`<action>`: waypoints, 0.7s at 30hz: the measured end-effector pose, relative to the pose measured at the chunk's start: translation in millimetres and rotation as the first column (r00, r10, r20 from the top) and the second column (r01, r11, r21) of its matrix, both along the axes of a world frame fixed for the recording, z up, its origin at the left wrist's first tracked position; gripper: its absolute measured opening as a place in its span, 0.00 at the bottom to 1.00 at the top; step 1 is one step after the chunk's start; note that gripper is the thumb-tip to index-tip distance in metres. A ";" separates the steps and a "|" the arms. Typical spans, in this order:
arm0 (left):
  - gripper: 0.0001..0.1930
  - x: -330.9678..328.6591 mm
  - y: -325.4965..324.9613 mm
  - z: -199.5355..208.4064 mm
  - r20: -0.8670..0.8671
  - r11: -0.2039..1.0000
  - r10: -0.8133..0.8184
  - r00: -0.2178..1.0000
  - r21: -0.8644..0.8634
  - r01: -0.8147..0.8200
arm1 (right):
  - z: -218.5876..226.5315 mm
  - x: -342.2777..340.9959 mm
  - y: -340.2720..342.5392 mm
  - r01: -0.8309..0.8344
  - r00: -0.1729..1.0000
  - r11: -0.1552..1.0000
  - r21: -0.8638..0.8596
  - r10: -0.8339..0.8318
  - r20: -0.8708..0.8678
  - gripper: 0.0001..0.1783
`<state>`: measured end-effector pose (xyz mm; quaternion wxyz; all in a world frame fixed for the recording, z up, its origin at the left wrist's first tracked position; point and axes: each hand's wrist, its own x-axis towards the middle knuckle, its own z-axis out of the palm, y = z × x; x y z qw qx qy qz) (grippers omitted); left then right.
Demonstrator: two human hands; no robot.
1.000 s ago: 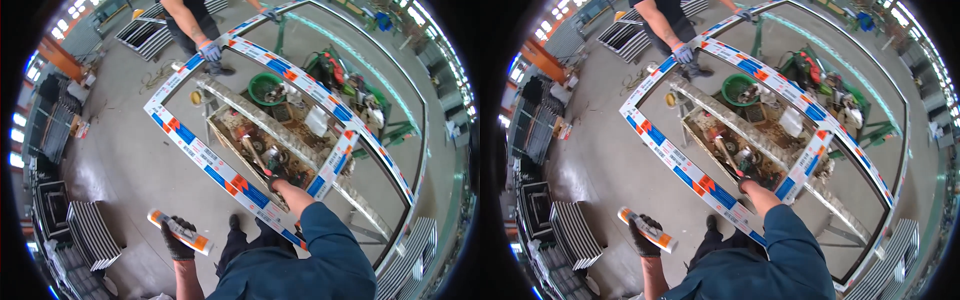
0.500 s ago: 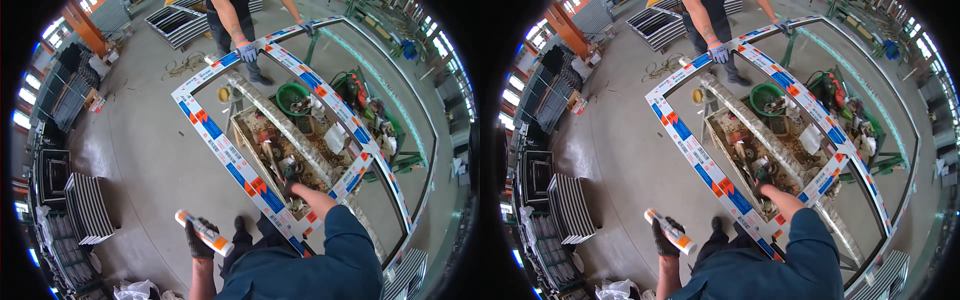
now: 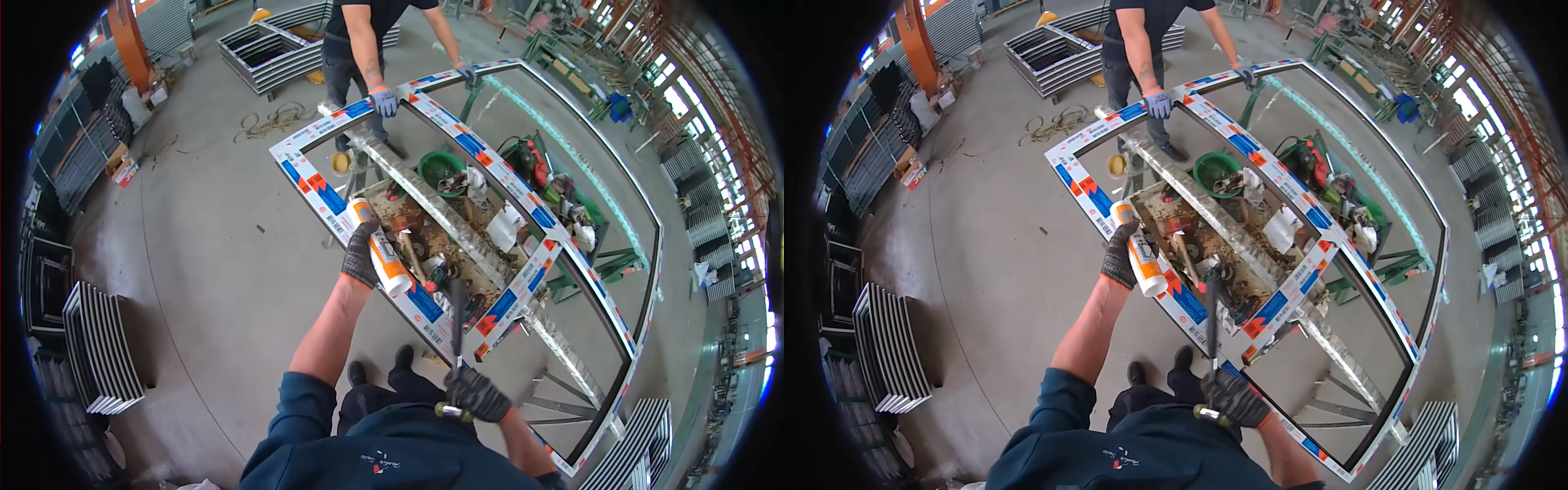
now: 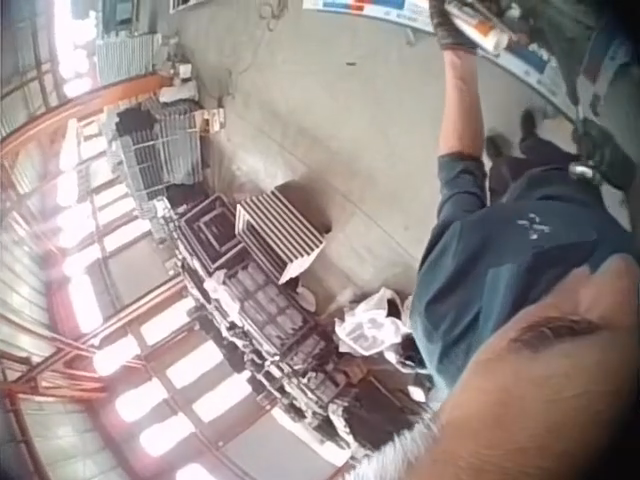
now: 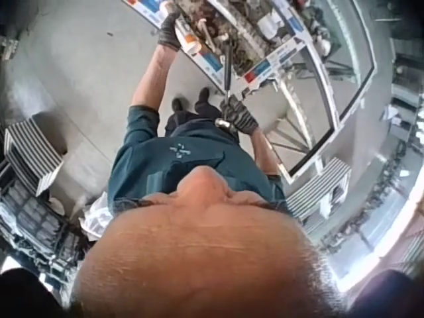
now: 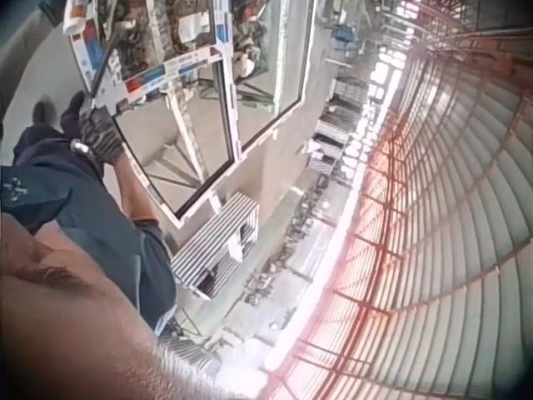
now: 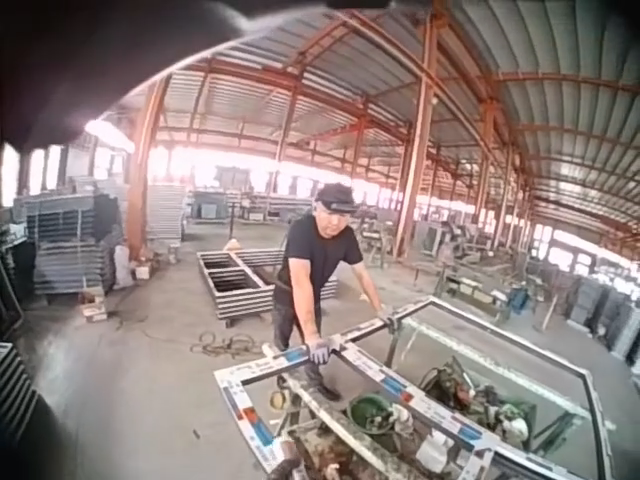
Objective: Assembling a window frame by drilling screws and applying sealant.
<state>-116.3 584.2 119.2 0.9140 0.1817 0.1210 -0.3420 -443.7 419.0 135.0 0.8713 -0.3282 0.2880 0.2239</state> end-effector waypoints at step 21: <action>0.26 -128.2 -34.8 -67.5 -0.151 0.980 0.164 0.975 -0.091 -0.179 | -65.3 -123.4 -56.2 0.140 0.212 0.309 -0.941 0.919 0.334 0.35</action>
